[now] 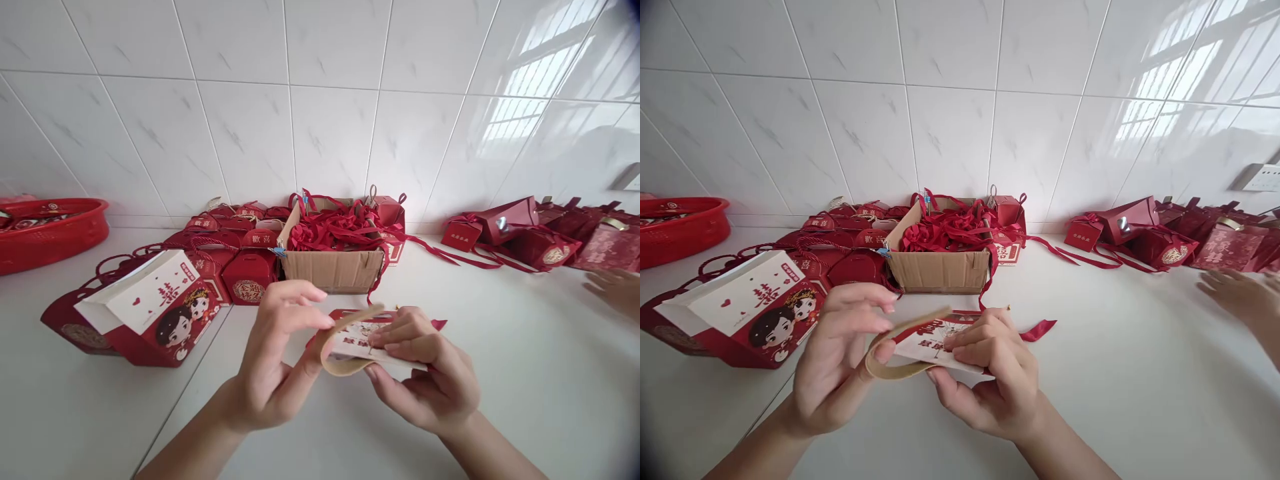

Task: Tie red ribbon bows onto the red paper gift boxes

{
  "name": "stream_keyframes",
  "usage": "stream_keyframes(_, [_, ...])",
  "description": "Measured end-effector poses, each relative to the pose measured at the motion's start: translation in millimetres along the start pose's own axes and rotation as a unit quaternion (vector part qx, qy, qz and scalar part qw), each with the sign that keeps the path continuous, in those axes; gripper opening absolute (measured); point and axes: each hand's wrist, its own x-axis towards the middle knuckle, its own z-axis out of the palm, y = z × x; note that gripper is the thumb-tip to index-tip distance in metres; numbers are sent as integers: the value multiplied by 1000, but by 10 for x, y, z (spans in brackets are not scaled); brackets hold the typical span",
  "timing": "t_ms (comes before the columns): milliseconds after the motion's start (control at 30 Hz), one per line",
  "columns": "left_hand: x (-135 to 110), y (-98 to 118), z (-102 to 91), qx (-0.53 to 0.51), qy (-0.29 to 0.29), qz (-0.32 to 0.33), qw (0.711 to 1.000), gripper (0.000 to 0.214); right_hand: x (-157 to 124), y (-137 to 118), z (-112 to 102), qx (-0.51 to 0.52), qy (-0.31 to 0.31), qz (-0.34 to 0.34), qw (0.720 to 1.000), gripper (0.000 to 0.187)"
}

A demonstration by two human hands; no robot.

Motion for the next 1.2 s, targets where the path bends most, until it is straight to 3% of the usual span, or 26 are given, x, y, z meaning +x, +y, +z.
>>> stream_keyframes(133, [32, 46, -33, -63, -107, -38, 992, 13, -18, -17, 26, 24, -22, -7, 999, 20])
stream_keyframes(200, [41, 79, -34, -128, -129, -81, 980, 10, -21, -19, 29, 35, -27, -10, 999, 22])
stream_keyframes(367, [39, 123, 2, -256, -131, -178, 941, 12, -24, -16, 30, 48, -30, -5, 998, 25])
stream_keyframes(500, [47, 124, 10, -289, -105, -220, 926, 9, -43, -22, 39, 57, -32, -8, 998, 27])
stream_keyframes(767, [102, 124, -9, -321, -118, -315, 885, 15, -77, -27, 56, 69, -30, 7, 997, 25])
stream_keyframes(1067, [87, 68, -17, -397, -139, -351, 836, 10, -105, -11, 50, 84, -35, 16, 996, 26])
stream_keyframes(1200, [84, 75, -33, -413, -146, -351, 828, 9, -104, -11, 42, 87, -40, 18, 995, 25])
